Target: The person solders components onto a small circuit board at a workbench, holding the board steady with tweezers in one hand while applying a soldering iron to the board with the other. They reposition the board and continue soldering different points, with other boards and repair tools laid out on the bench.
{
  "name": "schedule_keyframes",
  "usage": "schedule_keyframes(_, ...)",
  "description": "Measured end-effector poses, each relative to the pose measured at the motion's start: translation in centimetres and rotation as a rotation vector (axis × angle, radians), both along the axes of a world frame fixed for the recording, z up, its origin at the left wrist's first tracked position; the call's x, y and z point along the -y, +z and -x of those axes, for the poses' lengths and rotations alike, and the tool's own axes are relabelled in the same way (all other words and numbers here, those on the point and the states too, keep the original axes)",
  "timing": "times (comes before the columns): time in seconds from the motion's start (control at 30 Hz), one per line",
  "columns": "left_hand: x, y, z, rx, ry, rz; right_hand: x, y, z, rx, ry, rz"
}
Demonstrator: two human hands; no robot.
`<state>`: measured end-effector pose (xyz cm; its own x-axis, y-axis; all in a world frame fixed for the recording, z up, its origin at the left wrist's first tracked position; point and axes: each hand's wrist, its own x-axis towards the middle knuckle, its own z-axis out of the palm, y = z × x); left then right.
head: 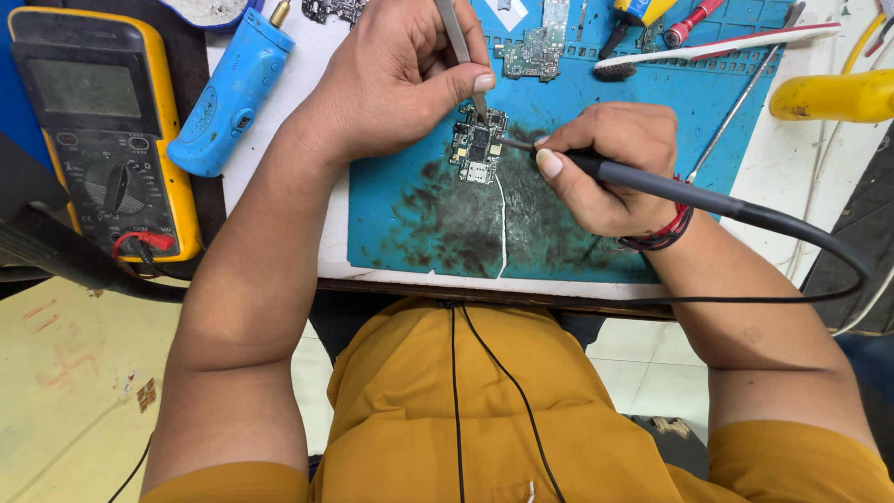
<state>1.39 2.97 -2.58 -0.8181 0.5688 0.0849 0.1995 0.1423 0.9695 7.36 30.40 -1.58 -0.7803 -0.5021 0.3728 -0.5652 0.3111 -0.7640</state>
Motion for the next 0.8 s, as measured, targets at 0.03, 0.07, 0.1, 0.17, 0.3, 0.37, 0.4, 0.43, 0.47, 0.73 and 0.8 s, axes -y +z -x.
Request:
schedule_keyframes(0.03, 0.03, 0.01, -0.07, 0.005, -0.001, -0.003, 0.09, -0.03, -0.01, 0.000, 0.003, 0.003)
schedule_keyframes(0.07, -0.05, -0.05, -0.16, 0.009, -0.003, -0.007, 0.04, -0.11, -0.10, -0.002, 0.004, 0.006)
schedule_keyframes(0.1, -0.02, -0.03, -0.15, -0.001, -0.002, 0.000, 0.04, -0.11, -0.12, 0.008, 0.000, 0.006)
schedule_keyframes(0.17, -0.04, -0.07, 0.00, -0.022, 0.000, 0.012, -0.02, -0.18, -0.09, 0.025, -0.010, 0.005)
schedule_keyframes(0.3, 0.02, 0.01, 0.04, -0.037, 0.001, 0.026, -0.04, -0.10, -0.04, 0.018, -0.001, 0.007)
schedule_keyframes(0.37, -0.05, 0.03, -0.14, -0.035, 0.008, 0.038, -0.07, -0.12, -0.16, 0.021, -0.003, 0.013)
schedule_keyframes(0.4, -0.07, 0.04, -0.05, -0.046, 0.003, 0.028, -0.11, -0.14, -0.10, 0.019, 0.001, 0.014)
schedule_keyframes(0.43, -0.09, 0.03, 0.04, -0.057, -0.003, 0.017, -0.15, -0.18, -0.06, 0.017, 0.005, 0.015)
schedule_keyframes(0.47, -0.09, 0.11, 0.06, -0.067, -0.008, 0.006, -0.16, -0.14, -0.04, 0.016, 0.009, 0.016)
schedule_keyframes(0.73, -0.23, 0.21, 0.06, -0.032, 0.010, 0.042, -0.26, -0.03, 0.05, 0.018, -0.003, 0.002)
schedule_keyframes(0.8, -0.33, 0.14, -0.04, -0.033, 0.008, 0.039, -0.29, 0.00, -0.07, 0.015, -0.006, 0.000)
